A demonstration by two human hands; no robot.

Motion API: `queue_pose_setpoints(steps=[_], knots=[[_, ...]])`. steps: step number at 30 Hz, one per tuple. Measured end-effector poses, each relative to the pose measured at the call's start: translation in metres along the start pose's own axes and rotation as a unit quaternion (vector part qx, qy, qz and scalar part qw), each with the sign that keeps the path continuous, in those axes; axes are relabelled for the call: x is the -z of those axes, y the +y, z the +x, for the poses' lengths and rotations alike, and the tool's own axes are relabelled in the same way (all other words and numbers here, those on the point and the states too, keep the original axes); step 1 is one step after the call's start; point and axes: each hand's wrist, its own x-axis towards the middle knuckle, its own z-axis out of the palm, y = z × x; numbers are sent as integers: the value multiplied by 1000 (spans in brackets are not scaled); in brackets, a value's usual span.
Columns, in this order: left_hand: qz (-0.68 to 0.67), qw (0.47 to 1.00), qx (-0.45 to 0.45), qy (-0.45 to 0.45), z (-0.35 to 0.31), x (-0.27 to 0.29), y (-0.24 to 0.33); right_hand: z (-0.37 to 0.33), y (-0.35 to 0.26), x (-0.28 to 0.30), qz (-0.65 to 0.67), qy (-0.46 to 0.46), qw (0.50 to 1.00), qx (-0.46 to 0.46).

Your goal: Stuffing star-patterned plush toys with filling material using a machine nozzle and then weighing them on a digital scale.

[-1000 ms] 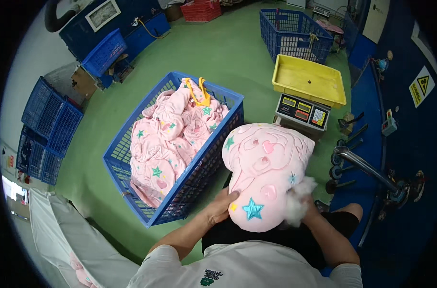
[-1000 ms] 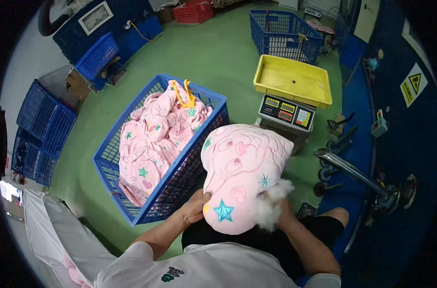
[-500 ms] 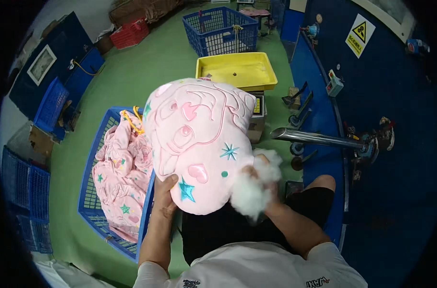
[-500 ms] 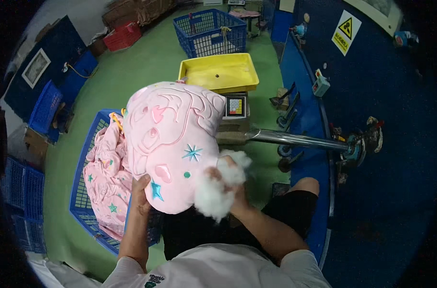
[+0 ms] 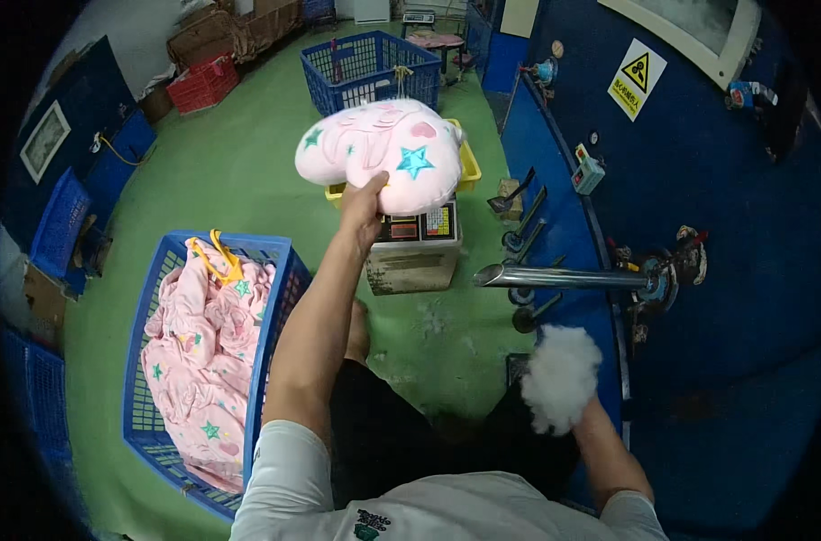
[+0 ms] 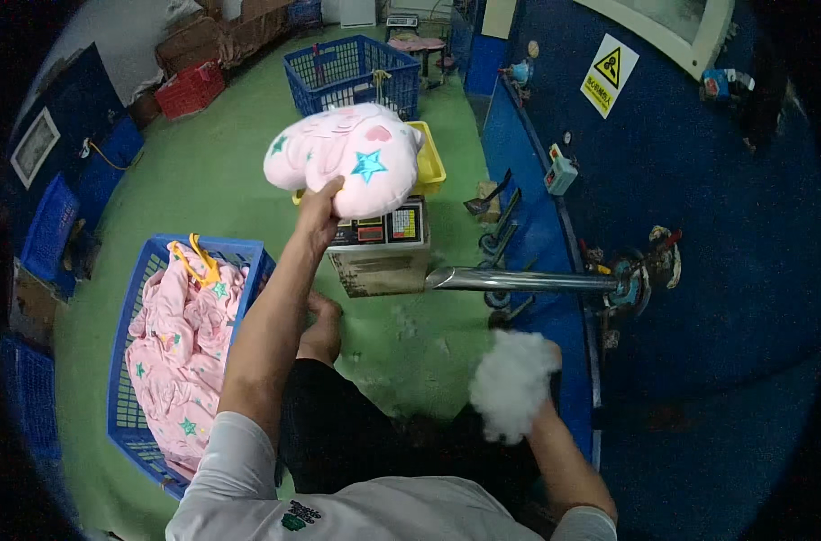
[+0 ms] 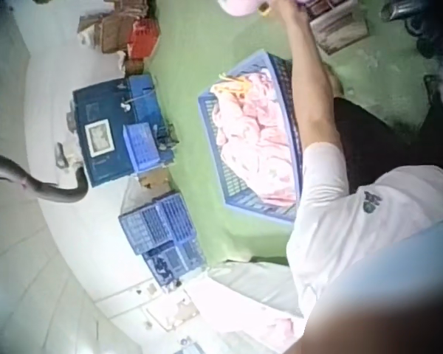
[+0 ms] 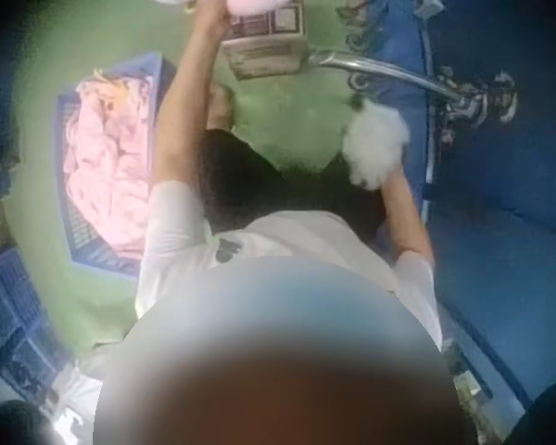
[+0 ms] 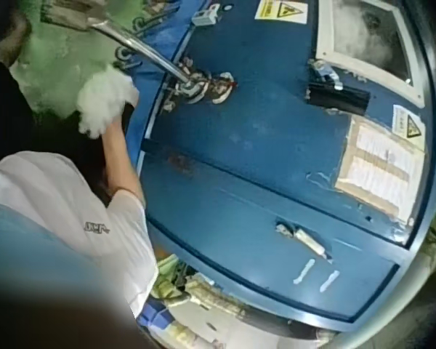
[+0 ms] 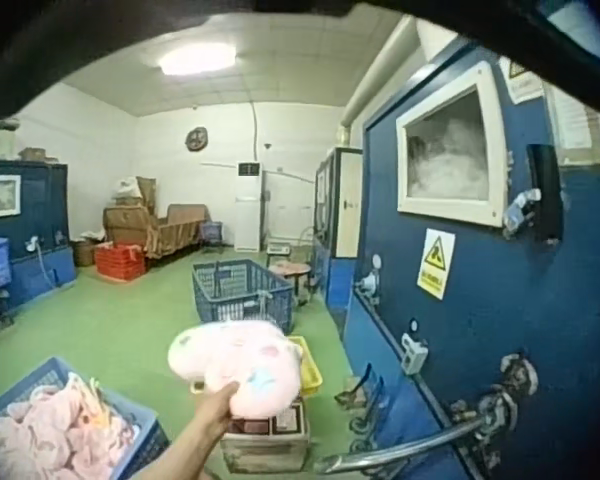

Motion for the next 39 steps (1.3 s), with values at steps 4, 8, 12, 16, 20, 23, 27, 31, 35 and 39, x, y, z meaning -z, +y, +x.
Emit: queue_pose_setpoints(steps=[4, 8, 12, 16, 20, 23, 27, 31, 35, 39], knots=[[18, 1000, 8, 14, -2, -16, -27, -30, -8, 34, -61, 41, 997, -37], [76, 996, 9, -46, -40, 17, -74, -77, -5, 67, -136, 75, 982, -107], [103, 976, 154, -111, -110, 83, -162, -132, 2, 86, -210, 90, 952, -204], [277, 915, 249, -157, -152, 135, -227, -170, 12, 99, -269, 91, 916, -285], [317, 906, 227, -164, -156, 149, -237, -187, 24, 106, -305, 74, 890, -331], [211, 944, 201, -153, -149, 149, -230, -190, 31, 111, -318, 59, 882, -343], [200, 953, 213, -73, -145, 156, -230, -191, 37, 116, -342, 30, 868, -358], [195, 952, 216, -92, -145, 161, -238, -193, 24, 115, -399, -37, 822, -404], [230, 945, 204, -111, -139, 155, -244, -162, -20, 88, -610, -324, 568, -446], [279, 936, 180, -113, -139, 154, -242, -36, -58, 18, -545, -105, 831, 23]])
